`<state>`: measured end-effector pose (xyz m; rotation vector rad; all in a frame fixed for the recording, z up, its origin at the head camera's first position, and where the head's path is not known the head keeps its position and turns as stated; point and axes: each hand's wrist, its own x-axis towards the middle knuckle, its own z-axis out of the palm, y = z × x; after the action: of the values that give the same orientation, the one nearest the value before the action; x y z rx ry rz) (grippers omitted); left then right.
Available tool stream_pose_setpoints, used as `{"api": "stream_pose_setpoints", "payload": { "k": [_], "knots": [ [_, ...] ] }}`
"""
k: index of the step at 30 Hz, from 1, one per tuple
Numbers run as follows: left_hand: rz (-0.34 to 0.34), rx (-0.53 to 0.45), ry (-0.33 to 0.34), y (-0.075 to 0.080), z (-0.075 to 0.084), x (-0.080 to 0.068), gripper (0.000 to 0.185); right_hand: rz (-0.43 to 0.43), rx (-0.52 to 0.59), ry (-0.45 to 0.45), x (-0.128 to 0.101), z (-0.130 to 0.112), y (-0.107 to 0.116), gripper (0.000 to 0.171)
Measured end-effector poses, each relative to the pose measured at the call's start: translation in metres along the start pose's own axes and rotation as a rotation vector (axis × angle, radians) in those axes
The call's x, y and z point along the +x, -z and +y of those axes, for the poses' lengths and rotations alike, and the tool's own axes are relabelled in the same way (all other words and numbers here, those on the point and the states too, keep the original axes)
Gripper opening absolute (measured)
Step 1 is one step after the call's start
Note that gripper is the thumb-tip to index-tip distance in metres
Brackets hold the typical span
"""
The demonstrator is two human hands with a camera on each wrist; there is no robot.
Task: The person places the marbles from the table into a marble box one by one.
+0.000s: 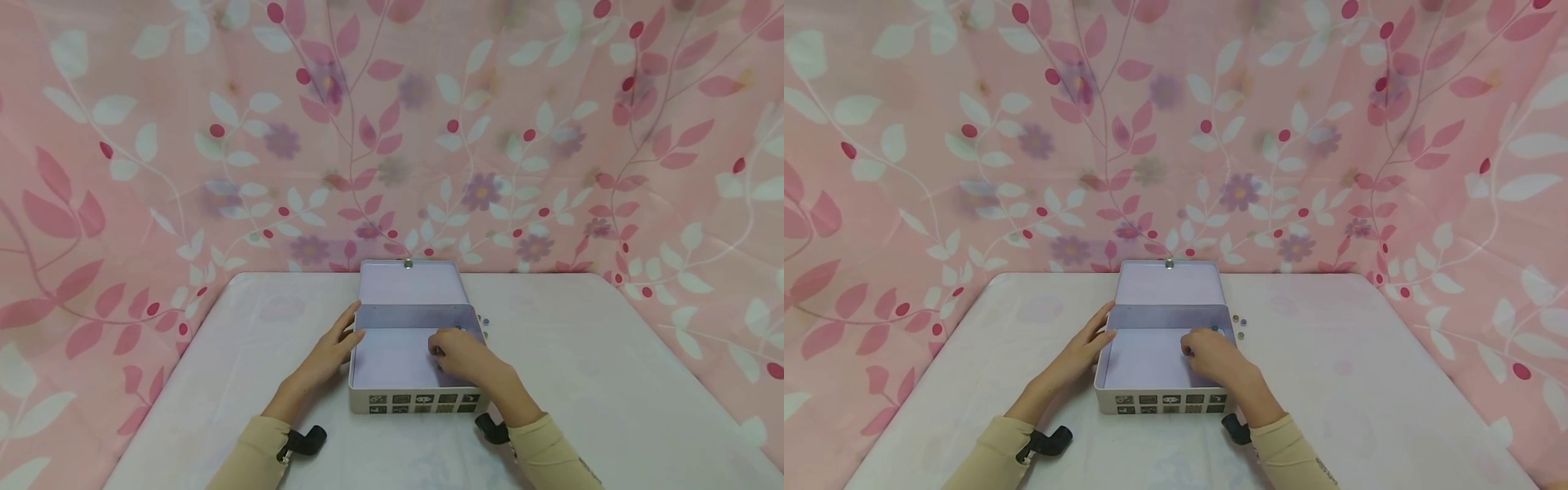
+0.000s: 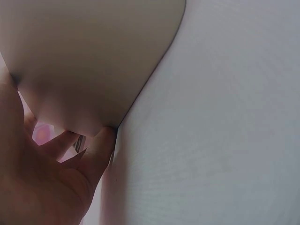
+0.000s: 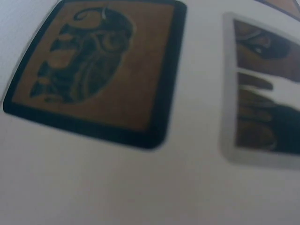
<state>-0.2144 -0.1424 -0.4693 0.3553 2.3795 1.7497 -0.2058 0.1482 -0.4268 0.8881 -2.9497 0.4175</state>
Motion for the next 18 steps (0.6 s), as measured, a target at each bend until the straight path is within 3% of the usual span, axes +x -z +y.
{"api": "stream_pose_setpoints", "payload": {
  "k": [18],
  "knots": [
    [-0.002, -0.004, -0.001, 0.0004, -0.0002, -0.0006, 0.068, -0.019, 0.017, -0.016, 0.0019, 0.0011, -0.0028, 0.013]
  ]
}}
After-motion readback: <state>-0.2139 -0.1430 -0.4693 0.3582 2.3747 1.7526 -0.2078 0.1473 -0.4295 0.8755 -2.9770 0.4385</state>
